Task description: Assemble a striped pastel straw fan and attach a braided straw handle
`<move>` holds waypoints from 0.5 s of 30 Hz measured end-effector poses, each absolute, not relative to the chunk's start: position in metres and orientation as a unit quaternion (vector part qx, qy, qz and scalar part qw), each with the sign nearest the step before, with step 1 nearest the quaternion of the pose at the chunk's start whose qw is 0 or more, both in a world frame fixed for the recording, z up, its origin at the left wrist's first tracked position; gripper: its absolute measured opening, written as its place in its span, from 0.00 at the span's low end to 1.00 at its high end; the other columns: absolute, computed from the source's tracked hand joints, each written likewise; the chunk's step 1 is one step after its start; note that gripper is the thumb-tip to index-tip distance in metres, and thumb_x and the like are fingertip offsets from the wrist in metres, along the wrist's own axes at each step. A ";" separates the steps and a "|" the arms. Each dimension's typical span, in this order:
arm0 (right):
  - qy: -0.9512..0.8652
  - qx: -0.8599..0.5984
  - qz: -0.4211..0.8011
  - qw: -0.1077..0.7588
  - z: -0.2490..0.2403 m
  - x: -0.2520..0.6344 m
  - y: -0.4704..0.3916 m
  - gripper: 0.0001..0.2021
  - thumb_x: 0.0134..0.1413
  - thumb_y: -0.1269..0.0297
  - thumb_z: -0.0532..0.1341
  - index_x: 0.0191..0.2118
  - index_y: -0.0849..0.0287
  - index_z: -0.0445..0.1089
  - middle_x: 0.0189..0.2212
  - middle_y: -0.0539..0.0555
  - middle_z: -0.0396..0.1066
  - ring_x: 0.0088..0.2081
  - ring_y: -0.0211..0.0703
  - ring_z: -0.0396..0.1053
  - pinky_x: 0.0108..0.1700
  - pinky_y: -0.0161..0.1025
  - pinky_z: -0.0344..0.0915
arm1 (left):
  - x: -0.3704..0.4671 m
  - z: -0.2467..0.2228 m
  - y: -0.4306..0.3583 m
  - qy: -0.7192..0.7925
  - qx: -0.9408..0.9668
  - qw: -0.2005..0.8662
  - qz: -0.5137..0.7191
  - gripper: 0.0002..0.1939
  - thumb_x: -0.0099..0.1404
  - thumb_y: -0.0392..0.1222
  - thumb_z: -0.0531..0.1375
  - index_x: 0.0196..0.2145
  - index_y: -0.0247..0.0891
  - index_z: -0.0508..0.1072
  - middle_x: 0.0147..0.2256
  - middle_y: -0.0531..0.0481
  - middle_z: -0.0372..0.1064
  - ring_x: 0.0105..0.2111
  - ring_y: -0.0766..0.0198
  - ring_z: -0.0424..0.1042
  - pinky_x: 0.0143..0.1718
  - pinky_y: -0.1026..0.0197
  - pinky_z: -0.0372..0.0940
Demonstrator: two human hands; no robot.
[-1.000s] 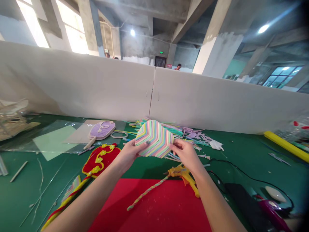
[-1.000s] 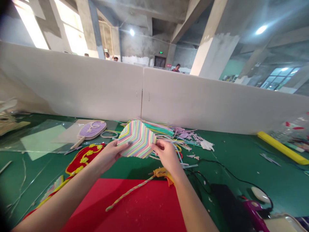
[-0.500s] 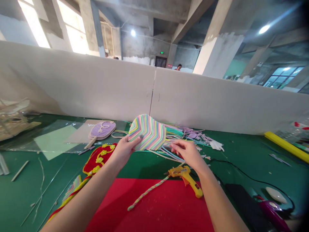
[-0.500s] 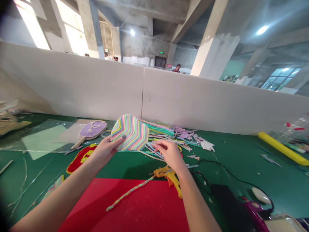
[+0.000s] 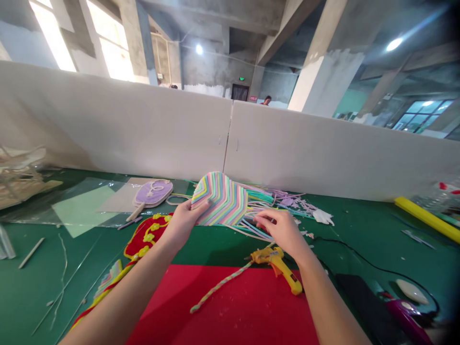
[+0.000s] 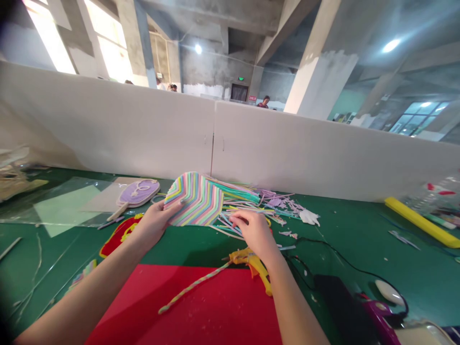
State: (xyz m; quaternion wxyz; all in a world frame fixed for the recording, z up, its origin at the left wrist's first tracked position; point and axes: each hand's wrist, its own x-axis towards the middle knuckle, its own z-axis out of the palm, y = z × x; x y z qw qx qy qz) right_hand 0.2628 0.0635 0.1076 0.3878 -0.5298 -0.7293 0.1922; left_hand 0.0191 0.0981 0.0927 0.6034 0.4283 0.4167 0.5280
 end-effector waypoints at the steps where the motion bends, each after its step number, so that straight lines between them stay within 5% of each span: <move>1: -0.734 -0.523 0.201 0.385 0.108 0.262 0.063 0.12 0.54 0.61 0.56 0.23 0.58 0.70 0.23 0.51 0.71 0.25 0.39 0.65 0.28 0.33 0.61 | 0.019 0.092 0.099 0.413 0.418 0.607 0.535 0.23 0.48 0.48 0.67 0.41 0.33 0.74 0.38 0.44 0.76 0.37 0.53 0.75 0.39 0.56 0.69; 8: -0.666 -0.525 0.338 0.407 0.104 0.261 0.069 0.17 0.55 0.52 0.54 0.39 0.58 0.73 0.33 0.55 0.74 0.31 0.41 0.70 0.32 0.35 0.65 | 0.015 0.091 0.102 0.431 0.409 0.596 0.541 0.23 0.46 0.47 0.68 0.40 0.33 0.75 0.40 0.43 0.75 0.37 0.55 0.75 0.39 0.59 0.69; 15: -0.616 -0.492 0.463 0.404 0.111 0.246 0.058 0.16 0.49 0.51 0.60 0.36 0.60 0.70 0.15 0.44 0.60 0.15 0.30 0.57 0.14 0.28 0.50 | 0.019 0.102 0.094 0.402 0.432 0.683 0.430 0.20 0.48 0.44 0.68 0.38 0.30 0.75 0.35 0.41 0.76 0.34 0.56 0.75 0.34 0.62 0.69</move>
